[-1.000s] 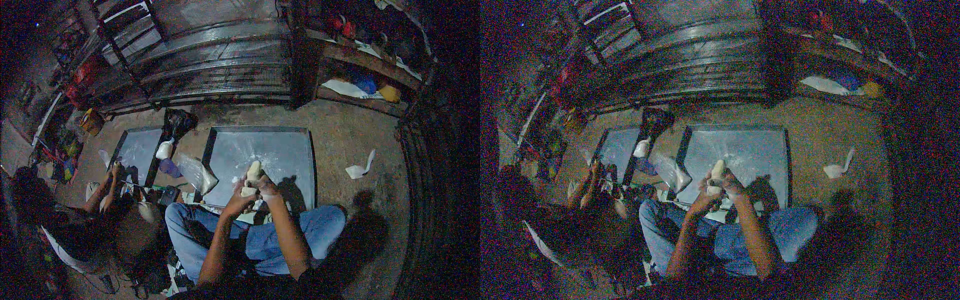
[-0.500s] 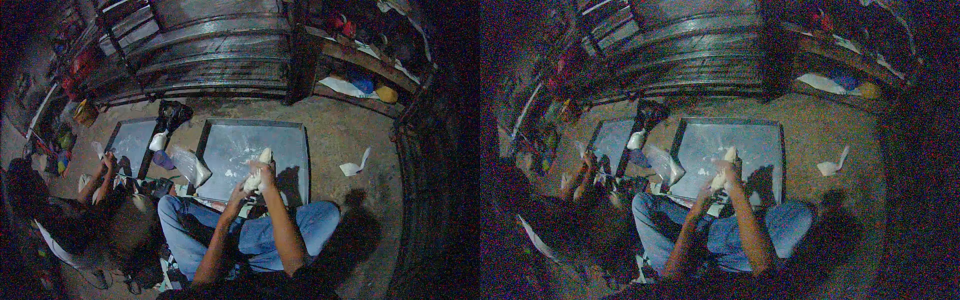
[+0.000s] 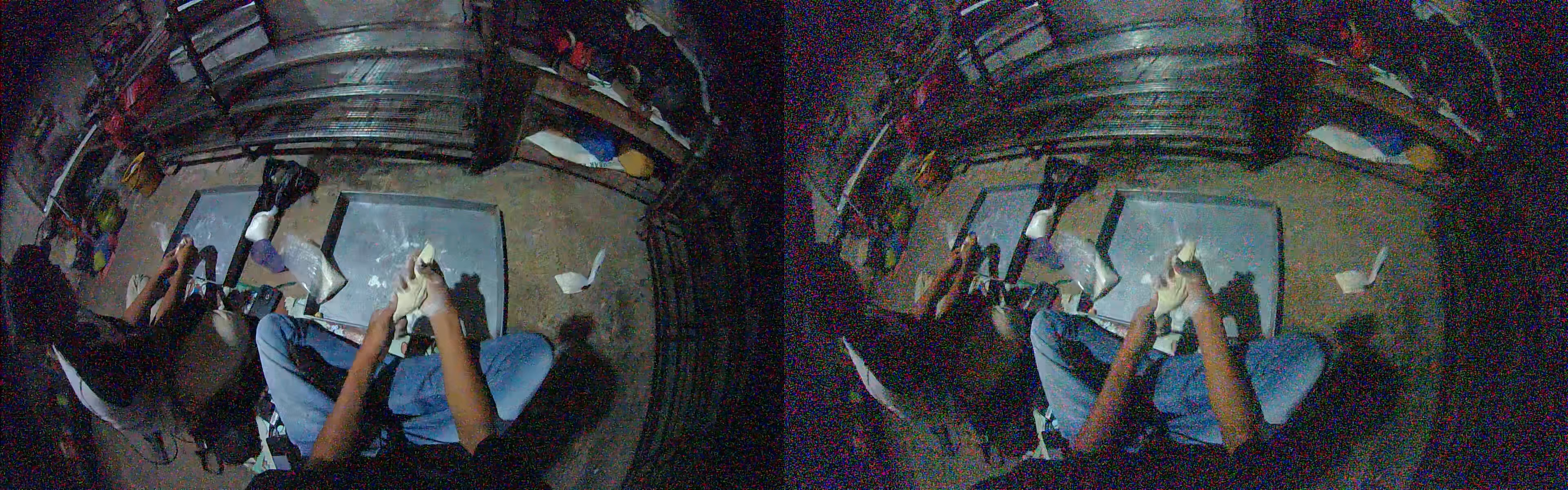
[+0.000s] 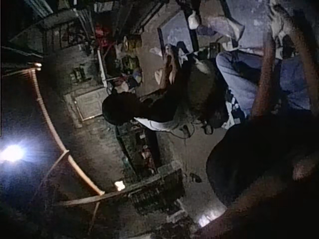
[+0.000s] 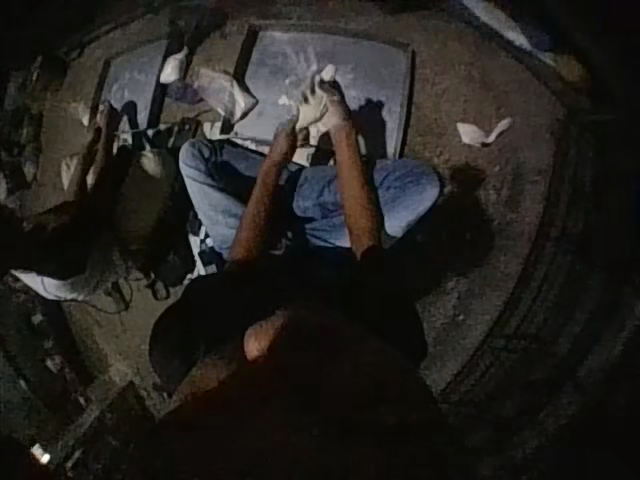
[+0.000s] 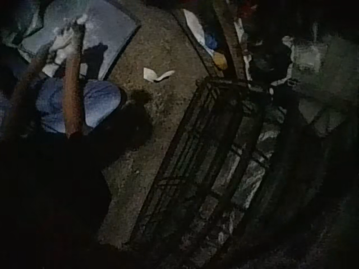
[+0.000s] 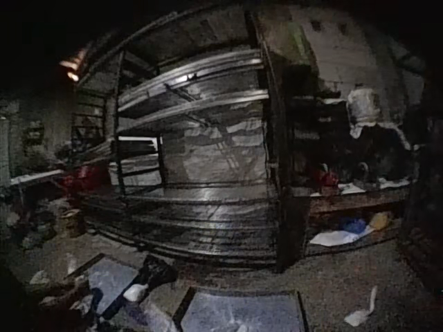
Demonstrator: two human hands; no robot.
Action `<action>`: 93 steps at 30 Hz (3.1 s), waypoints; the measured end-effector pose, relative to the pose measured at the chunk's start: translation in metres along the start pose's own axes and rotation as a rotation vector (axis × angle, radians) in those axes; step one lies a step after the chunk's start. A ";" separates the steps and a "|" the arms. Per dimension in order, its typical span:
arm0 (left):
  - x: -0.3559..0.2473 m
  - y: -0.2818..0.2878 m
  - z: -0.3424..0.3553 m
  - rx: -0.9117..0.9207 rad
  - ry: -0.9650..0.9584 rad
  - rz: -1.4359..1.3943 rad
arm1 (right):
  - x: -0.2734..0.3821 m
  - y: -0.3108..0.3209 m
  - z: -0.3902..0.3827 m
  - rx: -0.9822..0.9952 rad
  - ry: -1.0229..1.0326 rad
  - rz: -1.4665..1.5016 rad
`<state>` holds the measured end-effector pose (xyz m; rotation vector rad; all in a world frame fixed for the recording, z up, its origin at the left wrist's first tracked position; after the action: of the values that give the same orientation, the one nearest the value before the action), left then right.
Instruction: The person kneads and shapes dough on a metal tray on the floor by hand, adding flour and using a cup to pour liquid.
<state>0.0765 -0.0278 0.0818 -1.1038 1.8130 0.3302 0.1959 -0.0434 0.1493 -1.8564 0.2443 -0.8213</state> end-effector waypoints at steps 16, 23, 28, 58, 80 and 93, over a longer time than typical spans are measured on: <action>-0.021 0.009 -0.013 0.083 -0.178 -0.084 | -0.033 0.010 0.018 0.106 0.014 -0.282; -0.011 -0.008 -0.011 0.137 -0.036 -0.097 | -0.070 0.058 0.025 0.010 -0.069 -0.343; 0.020 0.043 0.027 0.082 -0.125 0.185 | -0.058 0.079 0.031 -0.138 -0.032 -0.446; -0.120 0.005 0.024 -0.036 -0.241 -0.372 | -0.089 0.046 0.007 0.178 -0.026 -1.464; -0.127 0.037 0.019 0.231 -0.313 -0.700 | -0.111 0.055 0.006 0.236 0.057 -1.469; -0.075 0.065 0.060 0.009 -0.165 -0.507 | -0.072 0.079 0.028 0.193 0.257 -1.611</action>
<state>0.0695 0.0866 0.0982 -1.4368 1.3321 0.1052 0.1757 -0.0204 0.0430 -1.4733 -1.3016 -2.0100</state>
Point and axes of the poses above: each hand's wrist, its own z-axis towards the middle knuckle, its own y-axis out of the back of the hand, x = y × z, the point moved 10 cm from there along z, towards the middle knuckle, and after that the axes turned 12 degrees about -x, right-handed, at the moved point
